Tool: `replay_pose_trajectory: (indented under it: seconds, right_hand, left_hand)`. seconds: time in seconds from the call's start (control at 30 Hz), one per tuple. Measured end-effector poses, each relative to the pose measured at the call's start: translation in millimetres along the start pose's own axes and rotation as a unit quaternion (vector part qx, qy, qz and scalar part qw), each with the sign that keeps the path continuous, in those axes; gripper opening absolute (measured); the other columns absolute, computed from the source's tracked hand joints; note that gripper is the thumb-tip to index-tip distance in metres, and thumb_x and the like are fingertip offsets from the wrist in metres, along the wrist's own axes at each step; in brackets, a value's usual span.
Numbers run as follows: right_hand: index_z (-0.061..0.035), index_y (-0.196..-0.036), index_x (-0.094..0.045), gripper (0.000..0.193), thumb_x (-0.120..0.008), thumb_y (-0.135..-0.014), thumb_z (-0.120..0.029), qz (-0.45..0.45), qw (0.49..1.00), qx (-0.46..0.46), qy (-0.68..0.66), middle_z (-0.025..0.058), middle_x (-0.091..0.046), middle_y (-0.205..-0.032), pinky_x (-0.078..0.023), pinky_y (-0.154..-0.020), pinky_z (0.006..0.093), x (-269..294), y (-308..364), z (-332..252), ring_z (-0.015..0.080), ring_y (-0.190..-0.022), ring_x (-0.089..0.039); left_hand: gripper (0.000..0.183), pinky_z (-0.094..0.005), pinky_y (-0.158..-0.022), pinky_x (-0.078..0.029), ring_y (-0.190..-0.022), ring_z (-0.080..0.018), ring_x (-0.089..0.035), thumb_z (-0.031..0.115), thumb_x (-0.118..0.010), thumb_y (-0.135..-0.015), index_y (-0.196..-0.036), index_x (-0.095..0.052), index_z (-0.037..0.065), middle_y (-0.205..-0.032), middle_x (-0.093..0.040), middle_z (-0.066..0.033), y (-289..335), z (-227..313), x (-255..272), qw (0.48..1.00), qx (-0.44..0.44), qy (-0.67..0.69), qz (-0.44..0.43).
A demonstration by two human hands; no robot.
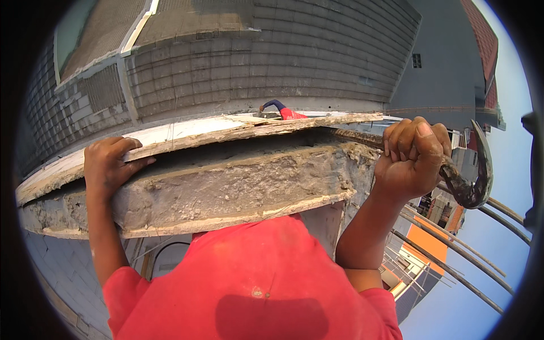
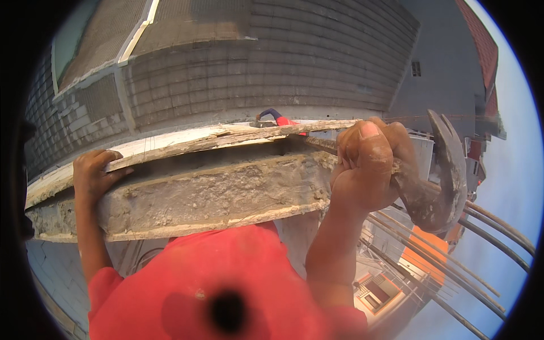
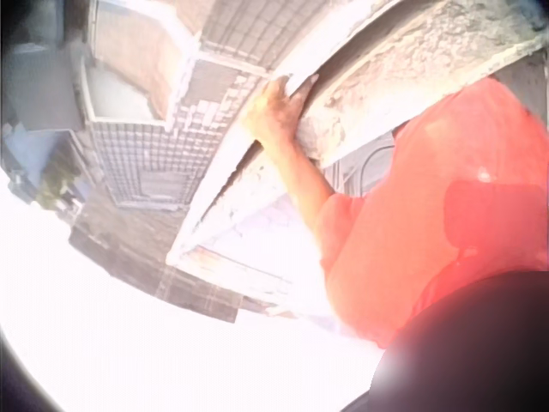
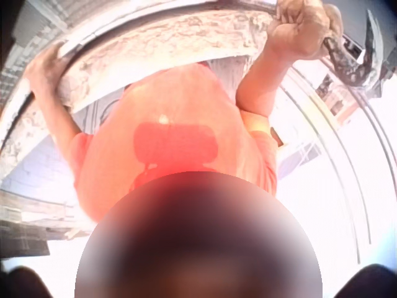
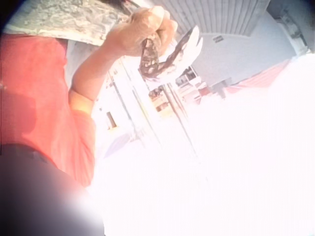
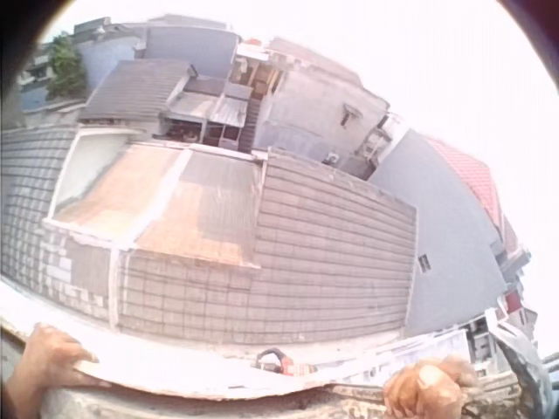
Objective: The person removes a long concrete formwork panel from a wall using a metal bar as a lever. They pry the panel loose, lift it, and reposition it while working on a construction site with scaffolding and other workers visible.
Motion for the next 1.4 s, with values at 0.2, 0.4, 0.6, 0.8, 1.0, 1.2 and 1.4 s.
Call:
replay_pose_trajectory:
  seconds: [0.2, 0.4, 0.6, 0.8, 1.0, 1.2, 1.4]
  right_hand:
    - [-0.0105, -0.063, -0.039, 0.031, -0.060, -0.084, -0.007, -0.182, 0.980, -0.024, 0.079, -0.0002, -0.035, -0.051, -0.025, -0.039, 0.0218, -46.3, -15.9, 8.4, 0.0052, -0.043, -0.027]
    - [-0.0091, -0.060, -0.043, 0.033, -0.070, -0.079, -0.011, -0.076, 0.996, -0.045, 0.014, -0.0015, -0.043, -0.057, -0.028, -0.046, 0.0245, 14.0, 24.2, -0.4, 0.0055, -0.051, -0.036]
    - [-0.0083, -0.057, -0.042, 0.032, -0.067, -0.077, -0.011, -0.107, 0.992, 0.019, 0.058, -0.0018, -0.038, -0.050, -0.027, -0.041, 0.0241, -63.2, -49.9, 5.7, 0.0068, -0.043, -0.034]
    - [-0.0085, -0.056, -0.040, 0.031, -0.062, -0.079, -0.008, -0.064, 0.998, -0.028, 0.011, -0.0012, -0.036, -0.047, -0.024, -0.036, 0.0248, -37.0, -41.9, 8.4, 0.0063, -0.038, -0.029]
    - [-0.0090, -0.059, -0.042, 0.027, -0.060, -0.080, -0.007, -0.038, 0.999, 0.001, 0.014, -0.0001, -0.038, -0.050, -0.025, -0.039, 0.0233, 32.6, 30.7, -2.1, 0.0064, -0.043, -0.032]
    - [-0.0073, -0.063, -0.046, 0.025, -0.059, -0.083, -0.010, -0.141, 0.978, 0.078, 0.132, -0.0006, -0.036, -0.050, -0.024, -0.036, 0.0254, -99.4, -78.5, 22.6, 0.0061, -0.040, -0.030]
    - [-0.0096, -0.060, -0.039, 0.029, -0.057, -0.082, -0.007, -0.138, 0.980, 0.046, 0.138, 0.0000, -0.035, -0.049, -0.025, -0.037, 0.0252, -44.0, -48.6, 26.4, 0.0075, -0.039, -0.028]
  left_hand:
    - [0.056, -0.0379, -0.071, -0.053, -0.085, -0.0305, -0.068, 0.055, -0.080, -0.063, -0.086, -0.072, 0.005, -0.087, -0.072, -0.0108, -21.6, 20.9, 20.5, 0.957, 0.075, 0.275, -0.046]
    - [0.058, -0.0385, -0.075, -0.053, -0.092, -0.0280, -0.067, 0.057, -0.076, -0.069, -0.095, -0.070, 0.006, -0.091, -0.071, -0.0091, -41.2, 93.7, 46.3, 0.981, -0.175, 0.076, 0.028]
    - [0.044, -0.0358, -0.077, -0.053, -0.088, -0.0246, -0.068, 0.046, -0.075, -0.078, -0.096, -0.071, 0.007, -0.092, -0.071, -0.0089, -70.2, 3.7, 47.6, 0.984, 0.012, 0.051, 0.171]
    - [0.062, -0.0346, -0.077, -0.052, -0.088, -0.0265, -0.070, 0.062, -0.073, -0.071, -0.096, -0.072, 0.005, -0.091, -0.073, -0.0123, -60.9, 2.9, 4.4, 0.993, -0.046, 0.109, -0.002]
    - [0.080, -0.0388, -0.080, -0.056, -0.087, -0.0297, -0.072, 0.065, -0.083, -0.052, -0.102, -0.073, 0.003, -0.092, -0.073, -0.0151, -52.6, 17.1, -18.1, 0.941, 0.042, 0.210, -0.263]
    - [0.071, -0.0415, -0.074, -0.053, -0.080, -0.0350, -0.069, 0.053, -0.087, -0.053, -0.102, -0.073, 0.004, -0.079, -0.070, -0.0196, -60.2, 23.2, -6.0, 0.972, 0.023, 0.075, -0.222]
    - [0.057, -0.0392, -0.074, -0.053, -0.081, -0.0313, -0.070, 0.043, -0.087, -0.059, -0.102, -0.075, 0.009, -0.085, -0.072, -0.0156, -56.0, 32.4, -9.1, 0.961, 0.047, 0.073, -0.262]
Point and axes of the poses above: each hand's wrist, its own y-axis away from the middle knuckle, its own x-axis out of the back of the hand, z = x × y, the point moved 6 cm from there along -y, towards the middle knuckle
